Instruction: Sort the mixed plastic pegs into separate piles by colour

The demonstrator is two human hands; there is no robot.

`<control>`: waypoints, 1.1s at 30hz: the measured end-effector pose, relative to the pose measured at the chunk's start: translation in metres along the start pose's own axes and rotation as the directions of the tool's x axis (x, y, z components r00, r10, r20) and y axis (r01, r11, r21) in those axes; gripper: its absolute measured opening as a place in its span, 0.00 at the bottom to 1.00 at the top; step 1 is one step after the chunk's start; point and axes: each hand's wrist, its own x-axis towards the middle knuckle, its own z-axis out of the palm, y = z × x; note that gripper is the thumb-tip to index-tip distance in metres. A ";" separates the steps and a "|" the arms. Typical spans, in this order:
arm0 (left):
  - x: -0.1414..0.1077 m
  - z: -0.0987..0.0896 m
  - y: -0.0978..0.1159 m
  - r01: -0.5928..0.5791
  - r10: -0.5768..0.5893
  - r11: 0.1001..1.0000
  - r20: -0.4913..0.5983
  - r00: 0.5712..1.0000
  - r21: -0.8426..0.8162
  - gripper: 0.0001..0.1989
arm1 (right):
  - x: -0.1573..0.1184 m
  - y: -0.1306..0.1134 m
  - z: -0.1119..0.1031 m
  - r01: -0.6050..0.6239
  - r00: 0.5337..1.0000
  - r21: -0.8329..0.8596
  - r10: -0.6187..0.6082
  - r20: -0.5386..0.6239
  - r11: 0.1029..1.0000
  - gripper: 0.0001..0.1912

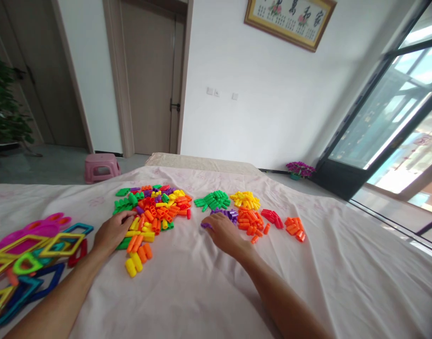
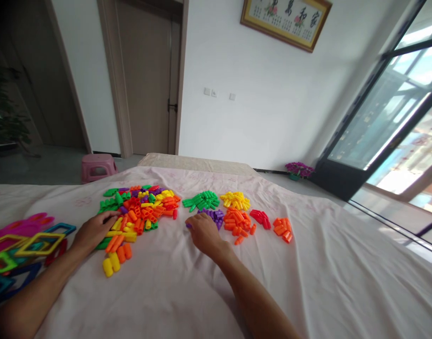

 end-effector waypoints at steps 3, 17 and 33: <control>0.000 0.000 -0.001 -0.011 0.011 1.000 0.004 1.000 -0.006 0.20 | 0.018 -0.021 0.020 0.058 0.997 -0.102 -0.053 0.049 0.993 0.16; 0.010 0.005 -0.011 0.037 -0.038 0.999 0.068 0.997 0.014 0.24 | 0.050 -0.013 0.038 -0.095 0.995 -0.132 0.091 -0.035 0.987 0.12; 0.012 0.005 -0.014 0.042 -0.045 0.998 0.076 0.996 0.036 0.24 | -0.074 0.190 -0.056 -0.743 0.468 0.257 0.755 -0.460 0.618 0.18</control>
